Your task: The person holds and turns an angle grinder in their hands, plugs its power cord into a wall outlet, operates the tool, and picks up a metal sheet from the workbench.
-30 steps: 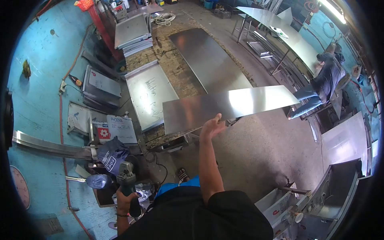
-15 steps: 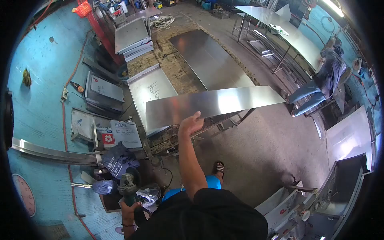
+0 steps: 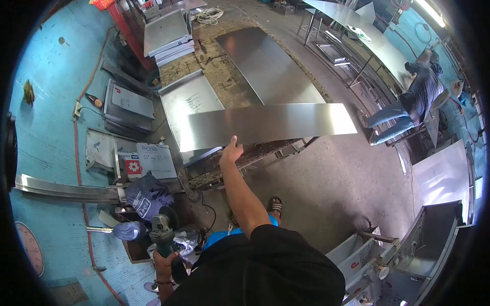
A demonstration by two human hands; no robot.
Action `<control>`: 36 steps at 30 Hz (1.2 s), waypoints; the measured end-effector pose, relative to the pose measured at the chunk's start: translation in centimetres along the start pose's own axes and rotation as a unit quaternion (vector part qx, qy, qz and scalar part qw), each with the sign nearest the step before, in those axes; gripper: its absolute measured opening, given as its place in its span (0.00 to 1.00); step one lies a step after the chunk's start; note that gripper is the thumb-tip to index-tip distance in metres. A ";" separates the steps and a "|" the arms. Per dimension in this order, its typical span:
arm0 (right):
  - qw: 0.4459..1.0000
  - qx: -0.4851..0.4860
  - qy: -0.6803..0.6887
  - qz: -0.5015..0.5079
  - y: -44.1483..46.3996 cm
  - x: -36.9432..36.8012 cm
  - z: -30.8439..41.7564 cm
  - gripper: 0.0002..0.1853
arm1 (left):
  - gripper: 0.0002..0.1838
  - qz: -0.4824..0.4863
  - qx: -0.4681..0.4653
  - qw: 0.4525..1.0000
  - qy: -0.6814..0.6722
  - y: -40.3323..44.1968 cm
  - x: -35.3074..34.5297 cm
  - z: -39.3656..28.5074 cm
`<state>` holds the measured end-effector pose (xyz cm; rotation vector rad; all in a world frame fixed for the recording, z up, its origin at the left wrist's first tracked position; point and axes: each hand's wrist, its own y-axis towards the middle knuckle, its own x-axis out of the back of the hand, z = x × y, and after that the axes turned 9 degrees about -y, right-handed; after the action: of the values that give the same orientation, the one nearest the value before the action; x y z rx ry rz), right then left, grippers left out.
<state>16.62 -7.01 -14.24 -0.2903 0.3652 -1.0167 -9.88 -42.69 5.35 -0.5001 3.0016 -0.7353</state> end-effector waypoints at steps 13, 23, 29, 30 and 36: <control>0.927 -0.296 -0.114 0.201 1.2 4.3 3.5 0.24 | 0.25 -0.006 0.050 0.998 -0.042 1.3 -2.3 2.3; 0.761 -0.345 -0.310 0.453 4.4 6.5 7.0 0.37 | 0.19 0.033 0.029 0.997 -0.068 2.1 -3.6 1.3; 0.777 -0.035 -0.426 0.463 11.8 16.0 12.4 0.35 | 0.23 0.040 0.020 0.997 -0.067 2.9 -2.6 2.7; 0.819 -0.072 -0.440 0.361 11.6 17.9 15.5 0.35 | 0.23 0.036 0.023 0.997 -0.069 2.8 -2.6 2.9; 0.813 0.262 -0.519 -0.040 26.8 30.0 22.2 0.28 | 0.21 -0.018 0.015 0.996 -0.091 1.3 -6.5 1.6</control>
<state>60.98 -18.13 -9.77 -0.3165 -0.9246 -0.8588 -4.00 -40.33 2.91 -0.5878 2.8170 -0.6943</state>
